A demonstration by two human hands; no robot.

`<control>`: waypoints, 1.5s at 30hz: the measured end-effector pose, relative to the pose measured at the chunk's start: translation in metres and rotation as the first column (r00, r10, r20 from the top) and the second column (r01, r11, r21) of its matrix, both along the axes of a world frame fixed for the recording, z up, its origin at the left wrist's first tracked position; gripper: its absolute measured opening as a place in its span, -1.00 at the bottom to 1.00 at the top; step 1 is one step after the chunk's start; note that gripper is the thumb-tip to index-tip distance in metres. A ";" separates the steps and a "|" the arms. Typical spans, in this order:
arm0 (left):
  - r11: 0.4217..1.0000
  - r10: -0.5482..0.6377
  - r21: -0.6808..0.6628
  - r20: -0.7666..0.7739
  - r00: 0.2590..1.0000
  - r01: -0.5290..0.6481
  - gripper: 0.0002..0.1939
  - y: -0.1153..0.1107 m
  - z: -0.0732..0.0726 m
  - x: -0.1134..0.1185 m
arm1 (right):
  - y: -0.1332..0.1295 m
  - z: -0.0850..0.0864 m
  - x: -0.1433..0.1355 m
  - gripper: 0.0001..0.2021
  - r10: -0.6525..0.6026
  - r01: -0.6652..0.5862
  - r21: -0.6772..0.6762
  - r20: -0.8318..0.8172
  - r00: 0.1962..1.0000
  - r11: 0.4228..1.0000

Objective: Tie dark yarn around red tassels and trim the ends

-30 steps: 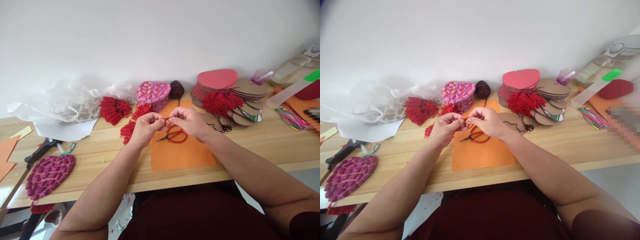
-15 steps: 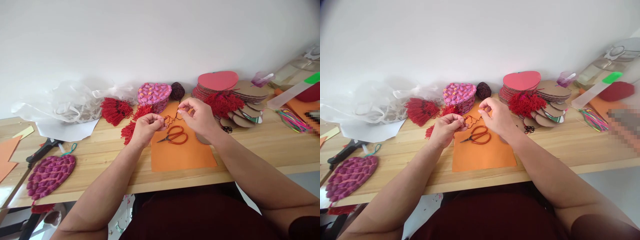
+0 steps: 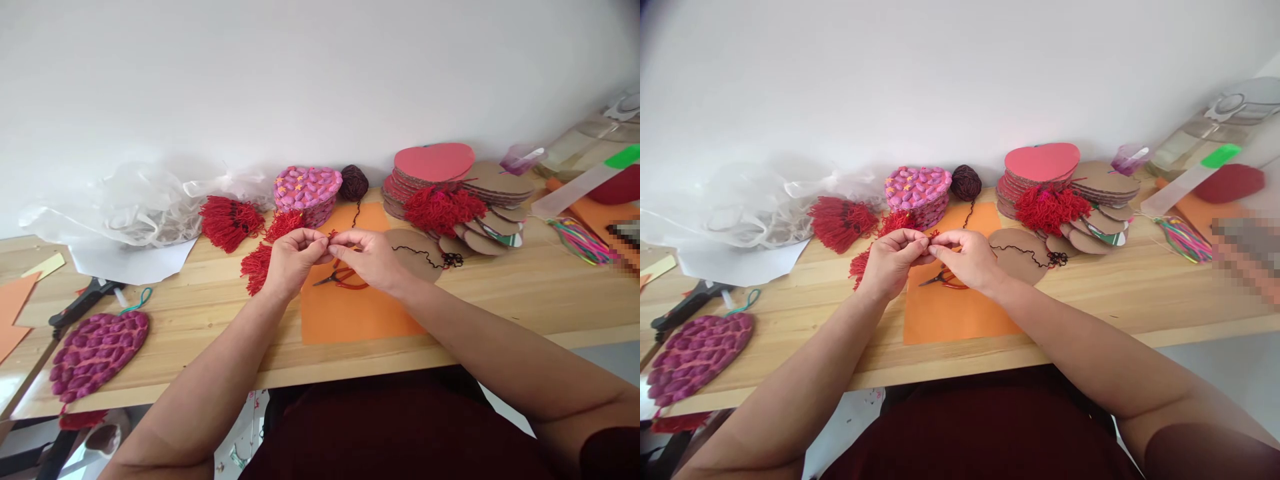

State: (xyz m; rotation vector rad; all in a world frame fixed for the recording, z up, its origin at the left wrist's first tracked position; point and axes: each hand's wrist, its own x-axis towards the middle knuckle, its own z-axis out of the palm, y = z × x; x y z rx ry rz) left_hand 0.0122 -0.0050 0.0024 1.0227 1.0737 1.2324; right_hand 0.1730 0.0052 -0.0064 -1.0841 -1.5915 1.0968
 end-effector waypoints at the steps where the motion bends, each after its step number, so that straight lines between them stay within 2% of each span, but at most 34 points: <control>1: 1.000 -0.004 -0.004 0.007 1.000 0.004 -0.64 0.000 0.000 0.001 | 0.001 -0.001 0.000 -0.92 0.010 -0.010 -0.015 -0.014 1.000 1.000; 3: 1.000 -0.011 -0.008 0.013 1.000 0.012 -0.64 -0.001 -0.001 0.002 | 0.002 -0.003 0.000 -0.91 0.003 -0.003 -0.020 -0.005 1.000 1.000; 6: 0.999 -0.011 0.036 -0.047 0.999 0.012 -0.70 -0.001 -0.005 0.001 | 0.002 -0.004 0.000 -0.89 -0.043 0.040 0.045 0.060 0.997 0.998; 9: 0.986 0.068 0.162 -0.229 0.971 -0.031 -0.80 0.001 -0.008 -0.002 | -0.001 -0.003 -0.001 -0.85 -0.048 0.040 0.086 0.090 0.995 0.996; 13: 0.949 0.199 0.308 -0.439 0.876 -0.061 -0.90 0.003 -0.007 -0.007 | -0.004 0.000 -0.002 -0.86 0.001 -0.015 0.107 0.122 0.993 0.994; 17: 0.905 0.272 0.426 -0.561 0.782 -0.009 -0.93 0.002 -0.005 -0.009 | -0.009 0.005 0.001 -0.89 0.044 -0.060 0.092 0.173 0.984 0.994; 20: 0.880 0.301 0.472 -0.645 0.702 0.057 -0.92 0.002 -0.004 -0.010 | -0.013 0.012 0.004 -0.86 0.067 -0.099 0.102 0.285 0.956 0.990; 22: 0.871 0.278 0.471 -0.707 0.650 0.140 -0.90 0.001 -0.004 -0.010 | -0.014 0.016 0.007 -0.87 0.051 -0.113 0.161 0.347 0.936 0.980; 24: 0.869 0.215 0.442 -0.744 0.633 0.224 -0.90 0.001 -0.003 -0.010 | -0.011 0.018 0.010 -0.88 0.072 -0.144 0.189 0.341 0.937 0.971; 26: 0.880 0.098 0.378 -0.739 0.667 0.288 -0.90 -0.001 -0.002 -0.010 | -0.005 0.016 0.013 -0.88 0.114 -0.165 0.170 0.276 0.954 0.971; 28: 0.901 -0.050 0.290 -0.669 0.741 0.322 -0.91 -0.002 0.000 -0.009 | 0.002 0.013 0.014 -0.87 0.151 -0.174 0.130 0.171 0.974 0.976; 30: 0.920 -0.173 0.211 -0.535 0.827 0.329 -0.92 -0.003 0.001 -0.009 | 0.008 0.010 0.014 -0.86 0.174 -0.176 0.071 0.038 0.984 0.982; 33: 0.939 -0.241 0.169 -0.295 0.925 0.299 -0.86 -0.002 0.003 -0.007 | 0.011 0.006 0.010 -0.78 0.159 -0.182 -0.112 -0.191 0.969 0.977; 36: 0.956 -0.199 0.193 -0.123 0.972 0.220 -0.81 -0.001 0.002 -0.005 | 0.007 0.005 0.002 -0.71 0.097 -0.224 -0.284 -0.401 0.911 0.932; 38: 0.966 -0.132 0.213 -0.077 0.988 0.146 -0.80 0.001 0.000 -0.004 | 0.003 0.005 -0.003 -0.71 0.047 -0.248 -0.343 -0.500 0.865 0.906; 42: 0.972 0.014 0.237 -0.103 0.995 0.011 -0.81 0.002 -0.006 -0.001 | -0.005 0.010 -0.009 -0.79 -0.058 -0.222 -0.412 -0.568 0.821 0.883; 45: 0.960 0.144 0.267 -0.224 0.964 -0.081 -0.83 0.001 -0.009 0.001 | -0.007 0.012 -0.011 -0.84 -0.112 -0.173 -0.443 -0.547 0.830 0.880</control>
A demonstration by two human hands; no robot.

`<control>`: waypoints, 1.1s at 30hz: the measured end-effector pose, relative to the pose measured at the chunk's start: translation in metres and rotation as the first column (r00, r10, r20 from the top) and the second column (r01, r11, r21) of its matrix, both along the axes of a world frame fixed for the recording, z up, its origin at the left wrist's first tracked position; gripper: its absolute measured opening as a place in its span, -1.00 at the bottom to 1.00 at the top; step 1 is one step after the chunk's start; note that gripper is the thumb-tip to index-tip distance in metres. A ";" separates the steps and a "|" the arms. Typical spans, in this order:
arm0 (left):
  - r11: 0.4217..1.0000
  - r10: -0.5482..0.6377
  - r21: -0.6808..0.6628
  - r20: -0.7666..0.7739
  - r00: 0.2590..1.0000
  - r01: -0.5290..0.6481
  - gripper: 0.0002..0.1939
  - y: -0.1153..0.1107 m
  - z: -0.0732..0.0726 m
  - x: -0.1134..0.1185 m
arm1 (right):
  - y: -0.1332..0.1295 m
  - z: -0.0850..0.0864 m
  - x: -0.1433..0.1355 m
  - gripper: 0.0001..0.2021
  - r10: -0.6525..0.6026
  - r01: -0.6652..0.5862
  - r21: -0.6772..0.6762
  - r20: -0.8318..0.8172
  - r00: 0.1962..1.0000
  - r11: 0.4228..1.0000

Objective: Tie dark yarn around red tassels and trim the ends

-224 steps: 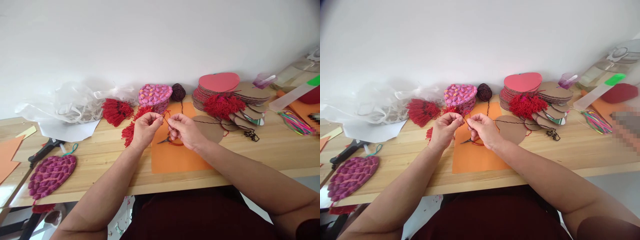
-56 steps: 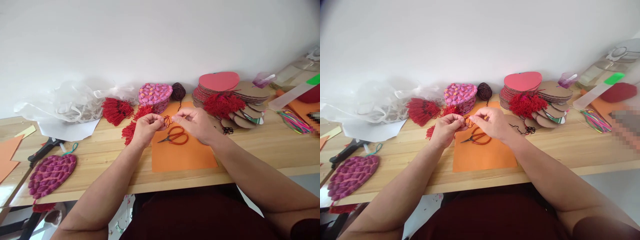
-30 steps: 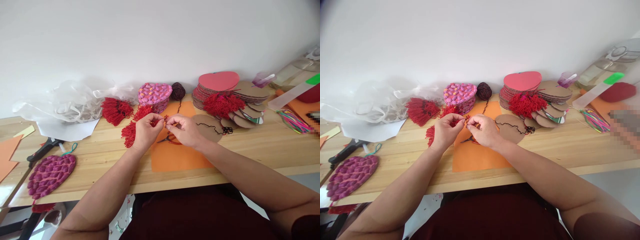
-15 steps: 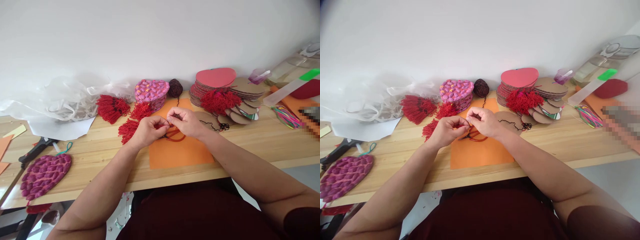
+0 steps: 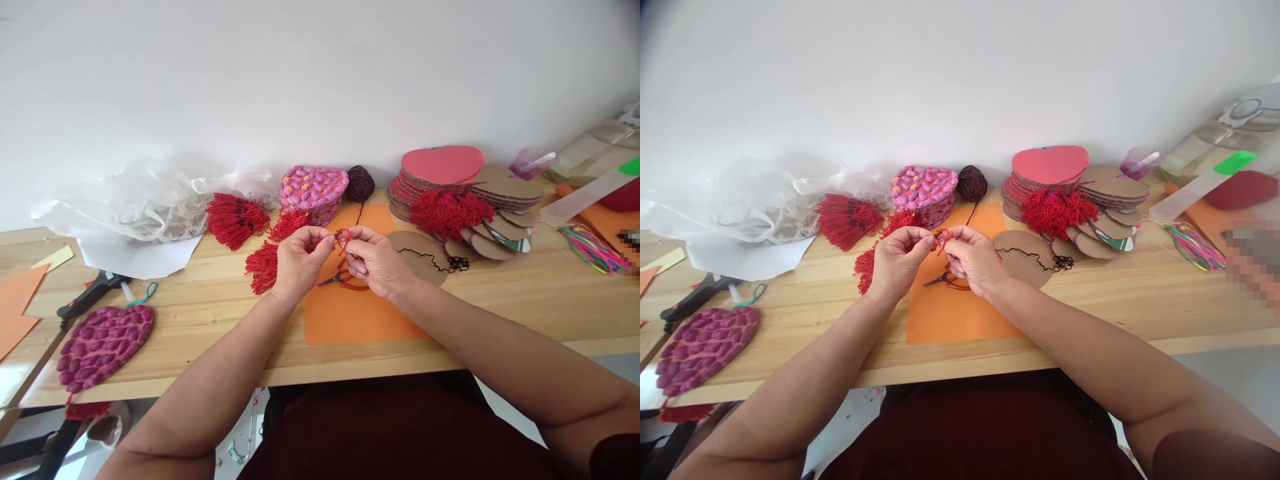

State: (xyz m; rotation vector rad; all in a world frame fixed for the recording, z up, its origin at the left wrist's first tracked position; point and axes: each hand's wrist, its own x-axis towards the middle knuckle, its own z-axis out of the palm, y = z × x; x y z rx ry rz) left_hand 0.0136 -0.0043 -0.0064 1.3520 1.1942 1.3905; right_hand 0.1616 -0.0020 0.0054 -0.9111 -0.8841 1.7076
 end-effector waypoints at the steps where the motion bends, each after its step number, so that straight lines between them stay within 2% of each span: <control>1: 0.999 0.036 0.014 -0.053 0.998 -0.035 -0.84 0.000 -0.001 0.001 | 0.000 0.000 0.000 -0.85 -0.014 0.014 -0.009 0.009 1.000 1.000; 3: 0.997 0.076 0.042 -0.140 0.987 -0.071 -0.85 -0.001 -0.001 0.002 | -0.001 0.000 -0.001 -0.86 -0.032 0.033 -0.026 0.022 0.999 0.999; 6: 0.996 0.076 0.053 -0.201 0.977 -0.066 -0.85 -0.002 -0.002 0.003 | -0.001 0.000 -0.002 -0.83 -0.064 0.065 -0.038 0.028 0.998 0.997; 13: 0.999 -0.010 0.048 -0.194 0.981 0.019 -0.84 -0.002 -0.001 0.004 | 0.001 0.000 -0.003 -0.77 -0.144 0.147 -0.072 0.041 0.989 0.987; 19: 0.995 -0.044 0.075 -0.204 0.978 0.061 -0.84 -0.004 0.005 0.002 | 0.000 0.003 0.000 -0.77 -0.083 0.083 -0.077 0.004 0.997 0.994; 23: 0.985 0.015 0.167 -0.312 0.950 0.039 -0.89 -0.005 0.007 0.000 | -0.001 0.005 0.001 -0.78 -0.051 0.048 -0.107 -0.025 0.998 0.993; 28: 0.946 0.111 0.323 -0.405 0.908 0.028 -0.94 -0.005 0.006 -0.003 | -0.002 0.004 0.001 -0.81 -0.044 0.033 -0.128 -0.086 0.995 0.991; 33: 0.955 0.069 0.290 -0.392 0.917 0.052 -0.91 -0.006 0.009 -0.004 | -0.001 0.003 0.001 -0.81 -0.055 0.043 -0.110 -0.115 0.992 0.993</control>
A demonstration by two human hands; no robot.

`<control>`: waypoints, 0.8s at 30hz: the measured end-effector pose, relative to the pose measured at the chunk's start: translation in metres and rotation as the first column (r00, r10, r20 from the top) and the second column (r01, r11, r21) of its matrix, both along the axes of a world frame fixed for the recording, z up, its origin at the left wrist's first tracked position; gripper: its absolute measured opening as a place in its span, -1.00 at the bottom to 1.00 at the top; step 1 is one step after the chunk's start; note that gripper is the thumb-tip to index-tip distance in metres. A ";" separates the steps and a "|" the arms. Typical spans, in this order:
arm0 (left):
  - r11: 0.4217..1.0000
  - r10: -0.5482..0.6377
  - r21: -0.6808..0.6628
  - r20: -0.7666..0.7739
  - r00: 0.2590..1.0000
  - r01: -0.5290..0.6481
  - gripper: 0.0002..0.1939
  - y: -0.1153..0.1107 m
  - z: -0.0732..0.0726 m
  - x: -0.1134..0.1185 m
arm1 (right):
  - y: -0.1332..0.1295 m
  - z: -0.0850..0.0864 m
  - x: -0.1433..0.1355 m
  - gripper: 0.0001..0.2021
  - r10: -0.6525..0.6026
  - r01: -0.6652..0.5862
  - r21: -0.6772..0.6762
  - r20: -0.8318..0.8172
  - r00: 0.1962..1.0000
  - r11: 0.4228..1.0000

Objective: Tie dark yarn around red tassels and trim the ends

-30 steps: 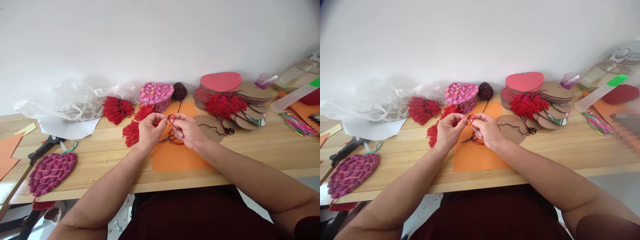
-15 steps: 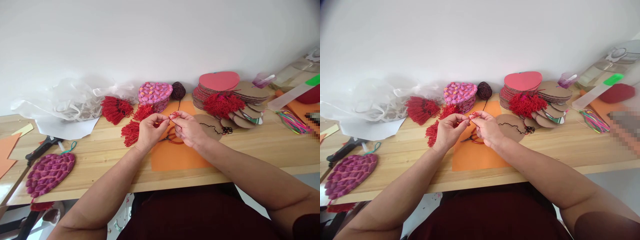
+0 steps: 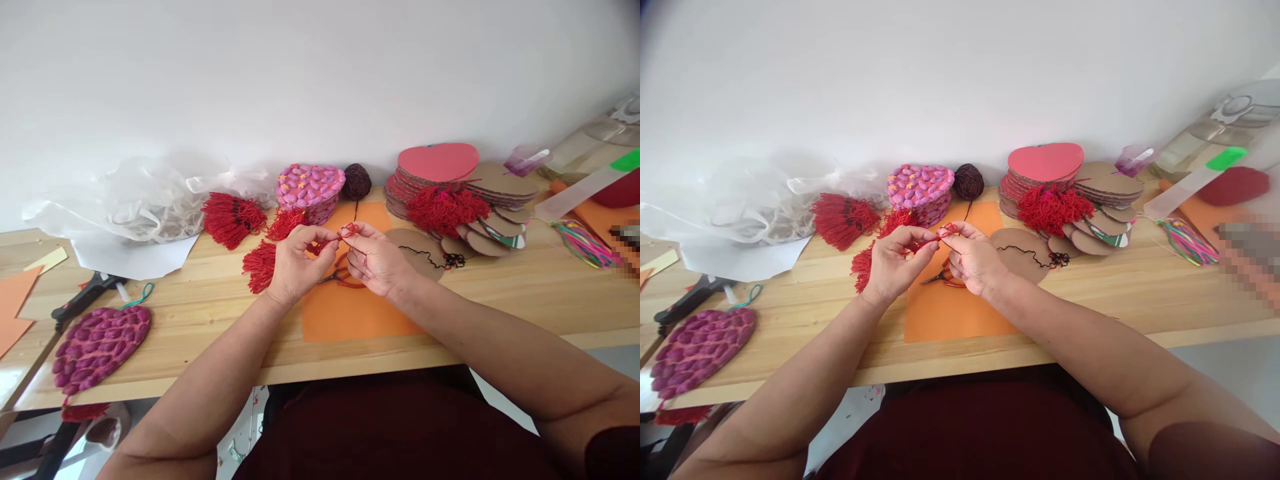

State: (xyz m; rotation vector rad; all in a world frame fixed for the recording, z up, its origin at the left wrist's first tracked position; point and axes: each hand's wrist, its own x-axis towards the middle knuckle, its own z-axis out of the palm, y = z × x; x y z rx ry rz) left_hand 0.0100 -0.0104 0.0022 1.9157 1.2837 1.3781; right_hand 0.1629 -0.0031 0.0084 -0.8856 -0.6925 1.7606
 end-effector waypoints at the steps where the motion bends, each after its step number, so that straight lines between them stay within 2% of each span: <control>1: 1.000 -0.011 -0.023 0.019 1.000 0.011 -0.89 0.000 0.001 0.000 | 0.000 0.000 0.000 -0.81 -0.004 0.004 0.004 -0.004 1.000 1.000; 5: 0.989 -0.029 -0.139 0.140 0.990 0.048 -0.76 0.002 -0.001 0.000 | 0.000 -0.001 -0.001 -0.82 0.003 -0.003 -0.003 0.015 1.000 1.000; 11: 0.957 -0.047 -0.267 0.256 0.966 0.117 -0.77 0.005 -0.007 -0.001 | -0.002 -0.004 -0.004 -0.79 -0.006 0.005 0.006 0.077 0.997 1.000; 16: 0.909 -0.041 -0.373 0.359 0.932 0.184 -0.73 0.009 -0.009 -0.002 | 0.001 -0.008 -0.005 -0.77 -0.073 0.051 0.115 0.189 0.979 0.992; 20: 0.896 -0.049 -0.395 0.365 0.930 0.203 -0.78 0.009 -0.008 -0.003 | 0.001 -0.011 -0.005 -0.77 -0.081 0.043 0.170 0.226 0.971 0.985; 24: 0.888 -0.057 -0.409 0.355 0.933 0.210 -0.80 0.007 -0.004 -0.003 | -0.001 -0.009 -0.006 -0.71 -0.051 0.024 0.131 0.207 0.977 0.991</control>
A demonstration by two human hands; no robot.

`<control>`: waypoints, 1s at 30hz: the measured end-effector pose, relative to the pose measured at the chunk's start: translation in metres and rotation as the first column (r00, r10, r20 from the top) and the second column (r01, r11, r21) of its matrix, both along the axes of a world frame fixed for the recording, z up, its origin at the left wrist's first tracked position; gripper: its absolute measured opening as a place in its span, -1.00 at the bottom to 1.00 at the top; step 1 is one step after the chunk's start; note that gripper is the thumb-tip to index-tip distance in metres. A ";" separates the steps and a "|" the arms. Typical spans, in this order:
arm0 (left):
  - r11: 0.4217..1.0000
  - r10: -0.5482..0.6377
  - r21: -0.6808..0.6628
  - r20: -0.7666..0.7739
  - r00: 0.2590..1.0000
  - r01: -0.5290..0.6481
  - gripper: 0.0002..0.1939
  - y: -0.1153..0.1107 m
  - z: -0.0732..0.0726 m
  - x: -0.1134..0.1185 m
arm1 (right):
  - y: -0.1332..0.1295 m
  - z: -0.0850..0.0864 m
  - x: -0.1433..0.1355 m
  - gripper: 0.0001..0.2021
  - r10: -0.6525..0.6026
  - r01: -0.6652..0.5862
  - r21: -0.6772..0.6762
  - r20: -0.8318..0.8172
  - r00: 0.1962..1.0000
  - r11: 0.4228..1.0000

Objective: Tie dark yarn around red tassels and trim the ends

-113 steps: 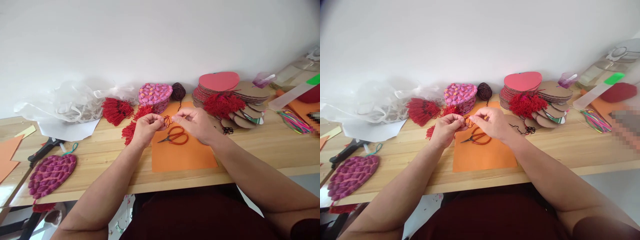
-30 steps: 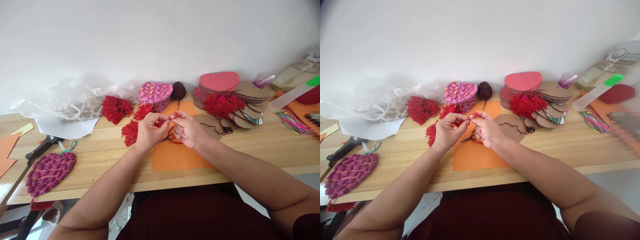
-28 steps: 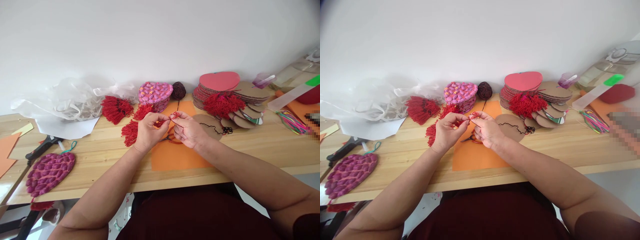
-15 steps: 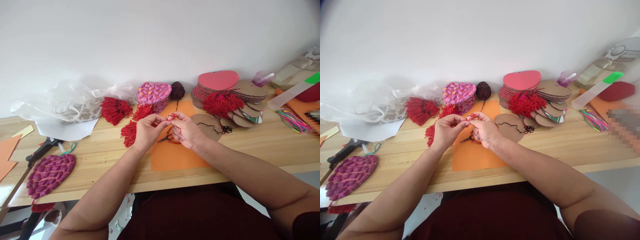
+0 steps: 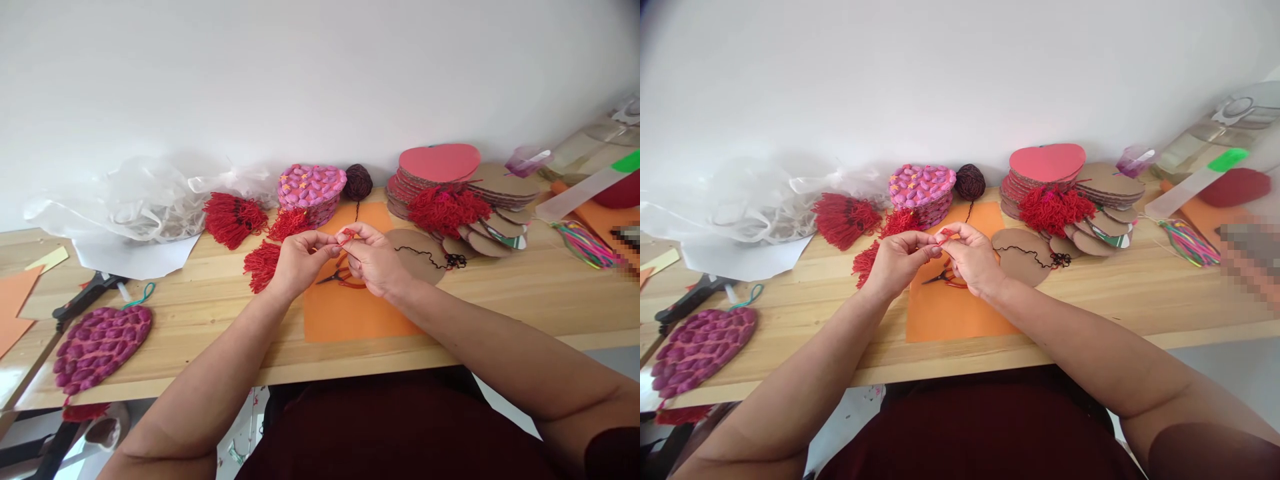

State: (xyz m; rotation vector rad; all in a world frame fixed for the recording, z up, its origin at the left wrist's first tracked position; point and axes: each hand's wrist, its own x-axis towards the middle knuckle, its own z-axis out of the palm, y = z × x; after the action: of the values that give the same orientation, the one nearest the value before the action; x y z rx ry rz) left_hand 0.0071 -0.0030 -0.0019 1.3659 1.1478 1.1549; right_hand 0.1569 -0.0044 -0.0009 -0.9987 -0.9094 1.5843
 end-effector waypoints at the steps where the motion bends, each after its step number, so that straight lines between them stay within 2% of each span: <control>1: 1.000 -0.003 -0.002 0.002 1.000 0.003 -0.80 -0.001 0.001 0.000 | 0.000 0.001 0.000 -0.69 0.009 -0.009 -0.009 -0.011 1.000 1.000; 4: 1.000 -0.008 -0.023 0.037 0.999 0.009 -0.80 -0.001 0.002 0.002 | 0.000 0.004 0.001 -0.62 0.035 -0.036 -0.017 -0.042 0.999 0.999; 9: 0.994 0.026 -0.108 0.170 0.985 -0.008 -0.70 0.001 -0.001 0.003 | 0.006 0.006 0.006 -0.53 0.007 -0.007 0.009 -0.032 0.999 1.000; 15: 0.981 0.099 -0.190 0.276 0.956 -0.046 -0.68 0.004 -0.001 0.001 | 0.007 0.005 0.010 -0.51 0.015 -0.027 0.143 0.084 0.996 0.989; 19: 0.984 0.135 -0.152 0.262 0.956 -0.097 -0.68 0.004 0.001 -0.001 | 0.005 0.006 0.010 -0.62 0.005 -0.046 0.213 0.192 0.981 0.976; 25: 0.985 0.171 -0.059 0.177 0.969 -0.163 -0.72 0.004 -0.004 0.000 | 0.003 0.009 0.008 -0.74 0.113 -0.133 0.083 0.218 0.969 0.988; 27: 0.987 0.151 -0.083 0.206 0.967 -0.137 -0.72 0.005 -0.005 0.000 | 0.003 0.009 0.010 -0.76 0.100 -0.136 0.127 0.260 0.960 0.982; 30: 0.985 0.078 -0.171 0.283 0.956 -0.029 -0.69 0.006 -0.003 -0.003 | 0.006 0.009 0.017 -0.82 0.019 -0.169 0.299 0.446 0.895 0.939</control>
State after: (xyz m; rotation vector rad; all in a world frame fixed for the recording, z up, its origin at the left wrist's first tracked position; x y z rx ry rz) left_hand 0.0039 0.0034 -0.0051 1.0068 1.0478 1.2234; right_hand 0.1739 0.0020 0.0080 -1.0960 -1.5038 1.2403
